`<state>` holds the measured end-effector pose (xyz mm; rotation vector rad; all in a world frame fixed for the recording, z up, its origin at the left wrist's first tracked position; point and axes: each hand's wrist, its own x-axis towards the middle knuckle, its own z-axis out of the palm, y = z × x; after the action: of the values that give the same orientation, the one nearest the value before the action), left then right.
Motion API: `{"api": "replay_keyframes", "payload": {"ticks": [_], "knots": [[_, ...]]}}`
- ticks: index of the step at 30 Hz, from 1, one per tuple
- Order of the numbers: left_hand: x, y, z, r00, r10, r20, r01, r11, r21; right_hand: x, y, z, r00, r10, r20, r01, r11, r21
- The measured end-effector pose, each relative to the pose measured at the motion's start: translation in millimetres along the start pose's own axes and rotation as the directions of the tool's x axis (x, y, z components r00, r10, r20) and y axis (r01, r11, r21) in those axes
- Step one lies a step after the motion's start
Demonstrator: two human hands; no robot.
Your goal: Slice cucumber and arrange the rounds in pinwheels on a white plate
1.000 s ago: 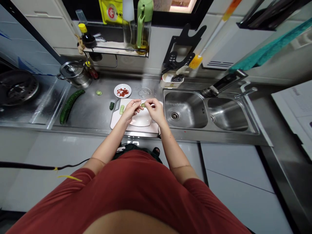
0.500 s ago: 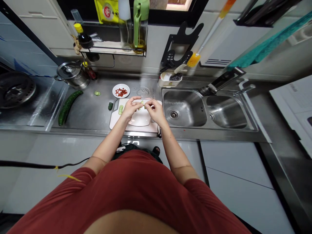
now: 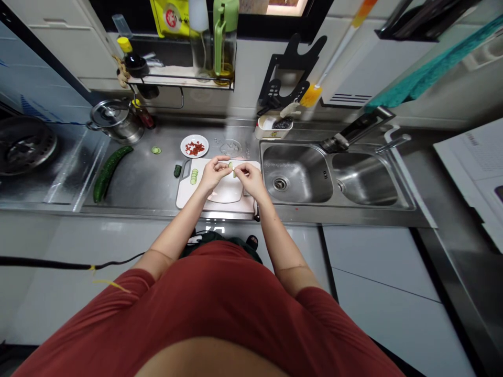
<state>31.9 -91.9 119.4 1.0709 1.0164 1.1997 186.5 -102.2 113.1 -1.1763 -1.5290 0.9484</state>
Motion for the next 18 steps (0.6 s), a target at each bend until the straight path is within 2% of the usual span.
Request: {"api": "replay_keyframes", "payload": {"ticks": [8, 18], "knots": [[14, -40, -5.5, 0.988, -0.15, 0.037, 0.145, 0.983, 0.114, 1, 44, -4, 0.993, 0.11, 0.04, -0.103, 0.984, -0.149], [31, -94, -9.6, 0.966, -0.259, 0.024, 0.246, 0.94, 0.236, -7, 96, 3, 0.963, 0.243, 0.116, -0.182, 0.906, -0.383]]}}
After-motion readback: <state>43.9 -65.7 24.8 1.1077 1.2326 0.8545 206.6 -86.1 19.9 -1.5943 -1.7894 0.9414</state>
